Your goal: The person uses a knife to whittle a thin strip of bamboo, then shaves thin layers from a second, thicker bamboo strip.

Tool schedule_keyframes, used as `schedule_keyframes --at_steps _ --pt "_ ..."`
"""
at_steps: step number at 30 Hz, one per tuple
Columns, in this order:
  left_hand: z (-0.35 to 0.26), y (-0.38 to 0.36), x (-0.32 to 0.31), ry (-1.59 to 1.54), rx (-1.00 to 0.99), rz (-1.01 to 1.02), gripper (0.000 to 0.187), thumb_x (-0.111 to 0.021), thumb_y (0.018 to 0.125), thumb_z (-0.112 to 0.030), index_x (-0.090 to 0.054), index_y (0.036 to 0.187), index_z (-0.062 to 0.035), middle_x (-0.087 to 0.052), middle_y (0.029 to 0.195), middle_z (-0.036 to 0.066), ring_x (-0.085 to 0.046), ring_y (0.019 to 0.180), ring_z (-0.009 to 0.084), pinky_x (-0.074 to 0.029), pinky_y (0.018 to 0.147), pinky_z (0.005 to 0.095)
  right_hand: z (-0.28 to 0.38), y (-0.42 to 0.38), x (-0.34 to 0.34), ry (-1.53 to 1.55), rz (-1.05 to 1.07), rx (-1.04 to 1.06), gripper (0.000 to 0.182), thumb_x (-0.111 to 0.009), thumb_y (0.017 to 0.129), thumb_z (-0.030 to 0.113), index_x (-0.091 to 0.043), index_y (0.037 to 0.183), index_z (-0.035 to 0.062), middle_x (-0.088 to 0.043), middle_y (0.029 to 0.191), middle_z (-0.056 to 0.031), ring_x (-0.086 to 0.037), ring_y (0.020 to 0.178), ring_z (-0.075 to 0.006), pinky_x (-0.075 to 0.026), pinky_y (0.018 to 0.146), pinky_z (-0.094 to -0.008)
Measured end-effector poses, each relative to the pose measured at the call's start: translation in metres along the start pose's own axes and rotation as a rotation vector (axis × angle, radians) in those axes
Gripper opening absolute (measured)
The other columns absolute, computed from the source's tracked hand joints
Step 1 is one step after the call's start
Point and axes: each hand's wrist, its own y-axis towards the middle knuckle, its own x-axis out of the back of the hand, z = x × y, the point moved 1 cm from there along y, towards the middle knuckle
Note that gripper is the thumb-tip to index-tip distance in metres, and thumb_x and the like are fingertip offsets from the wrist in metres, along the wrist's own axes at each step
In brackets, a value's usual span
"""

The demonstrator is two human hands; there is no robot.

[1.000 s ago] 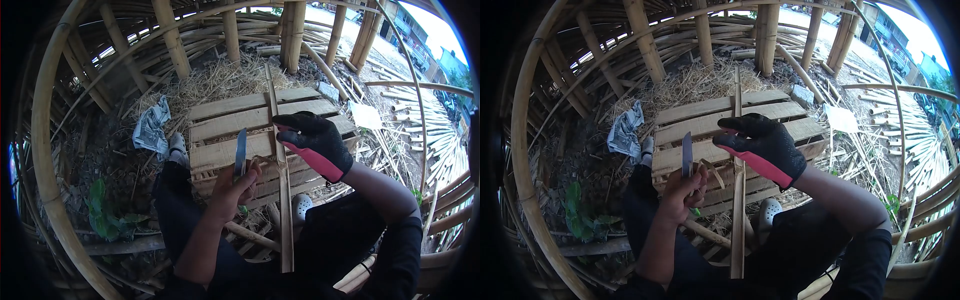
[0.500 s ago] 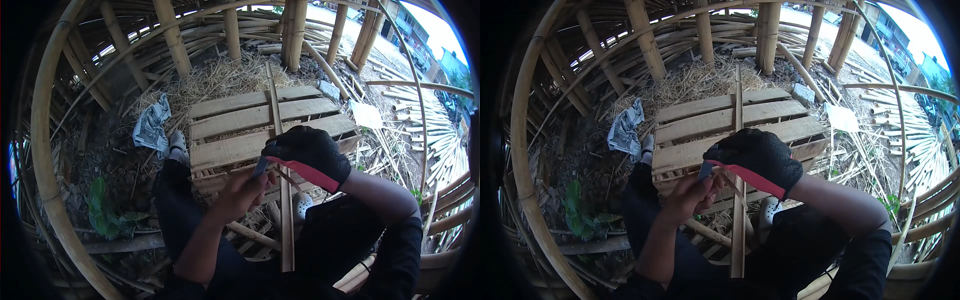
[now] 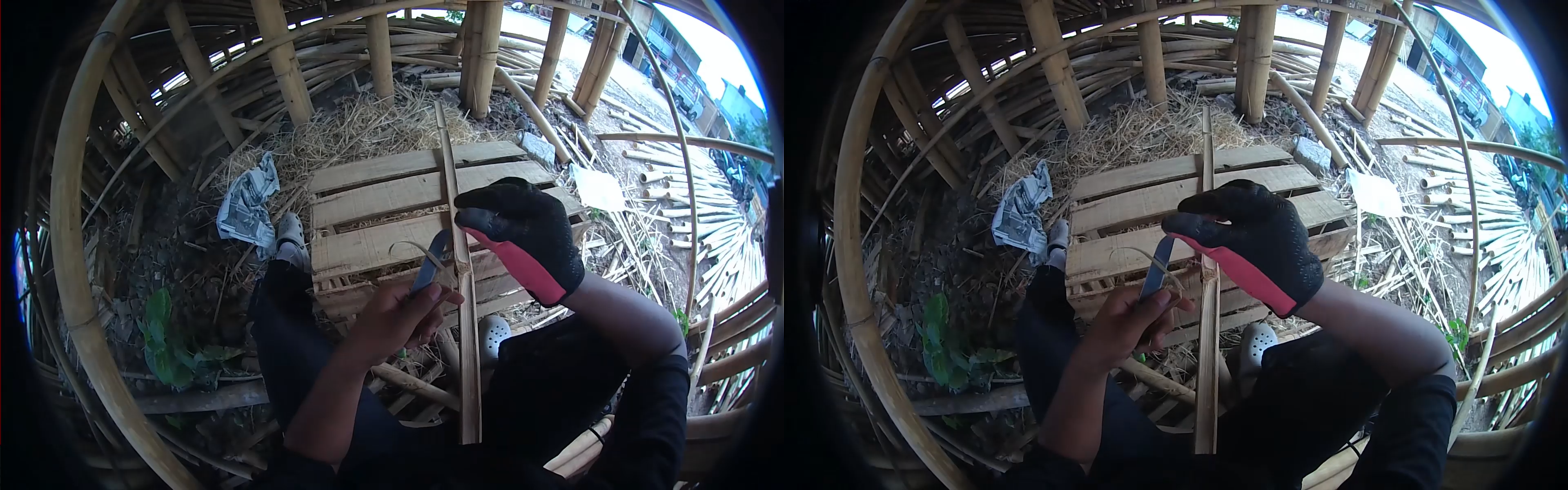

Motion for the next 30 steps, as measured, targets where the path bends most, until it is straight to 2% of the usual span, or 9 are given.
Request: schedule_keyframes --at_steps 5,7,10,14,20,24,26,27,30 --pt "0.003 0.002 0.005 -0.095 0.013 -0.075 0.039 -0.049 0.104 -0.032 -0.063 0.106 0.0052 -0.046 0.061 -0.002 -0.039 0.049 0.0032 -0.031 0.045 0.0217 0.010 -0.001 0.010 -0.436 -0.076 0.447 0.025 -0.074 0.086 0.016 -0.073 0.111 0.0101 -0.071 0.099 -0.0110 -0.067 0.087 -0.0221 -0.054 0.079 -0.0323" --pt "0.005 0.004 0.007 0.047 -0.066 -0.118 0.040 -0.050 0.104 -0.034 -0.063 0.108 0.0040 -0.048 0.063 -0.001 -0.039 0.049 0.0034 -0.032 0.045 0.0222 0.010 -0.003 -0.002 -0.154 0.148 -0.174 0.024 -0.072 0.087 0.018 -0.074 0.110 0.0125 -0.072 0.098 -0.0112 -0.067 0.089 -0.0242 -0.054 0.079 -0.0333" --pt "0.004 0.002 0.006 0.111 -0.010 -0.085 0.039 -0.051 0.103 -0.035 -0.063 0.110 0.0012 -0.052 0.066 0.000 -0.045 0.050 0.0040 -0.032 0.045 0.0216 -0.021 -0.010 -0.017 -0.160 0.299 0.303 0.023 -0.069 0.089 0.024 -0.074 0.111 0.0152 -0.072 0.097 -0.0098 -0.067 0.089 -0.0269 -0.054 0.078 -0.0340" --pt "0.005 0.006 0.005 0.114 0.004 -0.150 0.038 -0.050 0.104 -0.036 -0.064 0.112 -0.0013 -0.057 0.072 0.002 -0.051 0.052 0.0065 -0.033 0.044 0.0210 -0.035 -0.002 -0.018 -0.247 0.245 0.401 0.021 -0.067 0.091 0.027 -0.075 0.106 0.0139 -0.071 0.093 -0.0086 -0.066 0.086 -0.0282 -0.054 0.077 -0.0365" --pt "0.003 0.002 0.022 -0.146 -0.057 -0.306 0.037 -0.046 0.105 -0.032 -0.063 0.113 -0.0009 -0.061 0.082 0.004 -0.061 0.061 0.0110 -0.030 0.040 0.0198 -0.038 0.024 0.024 -0.600 0.083 -0.328 0.043 -0.062 0.092 0.051 -0.074 0.107 0.0131 -0.071 0.103 -0.0106 -0.068 0.097 -0.0276 -0.053 0.086 -0.0357" --pt "-0.001 -0.002 0.017 -0.264 -0.037 -0.116 0.034 -0.048 0.104 -0.032 -0.062 0.106 -0.0014 -0.056 0.079 0.003 -0.057 0.059 0.0114 -0.028 0.040 0.0198 -0.061 0.027 0.026 -0.587 0.146 -0.372 0.041 -0.062 0.090 0.052 -0.074 0.110 0.0177 -0.071 0.103 -0.0101 -0.068 0.098 -0.0268 -0.054 0.086 -0.0353" --pt "0.000 -0.001 0.015 -0.264 -0.005 -0.131 0.033 -0.048 0.104 -0.032 -0.060 0.103 -0.0012 -0.054 0.076 0.003 -0.054 0.055 0.0120 -0.028 0.040 0.0196 -0.059 0.023 0.016 -0.483 0.161 -0.189 0.038 -0.063 0.090 0.051 -0.074 0.111 0.0216 -0.072 0.103 -0.0096 -0.069 0.098 -0.0255 -0.054 0.087 -0.0353" --pt "0.002 -0.001 0.015 -0.288 0.009 -0.088 0.033 -0.049 0.103 -0.032 -0.060 0.103 -0.0013 -0.053 0.075 0.003 -0.053 0.054 0.0117 -0.028 0.039 0.0204 -0.061 0.019 0.010 -0.544 0.211 0.248 0.033 -0.066 0.089 0.049 -0.075 0.110 0.0252 -0.071 0.101 -0.0113 -0.068 0.096 -0.0272 -0.054 0.088 -0.0367" --pt "0.007 0.000 0.014 -0.230 0.049 -0.040 0.034 -0.052 0.102 -0.035 -0.060 0.103 -0.0022 -0.052 0.075 0.003 -0.052 0.052 0.0119 -0.030 0.039 0.0221 -0.028 0.009 0.003 -0.167 0.499 -0.029 0.035 -0.069 0.092 0.032 -0.068 0.125 0.0207 -0.070 0.111 -0.0086 -0.066 0.105 -0.0205 -0.053 0.093 -0.0363"
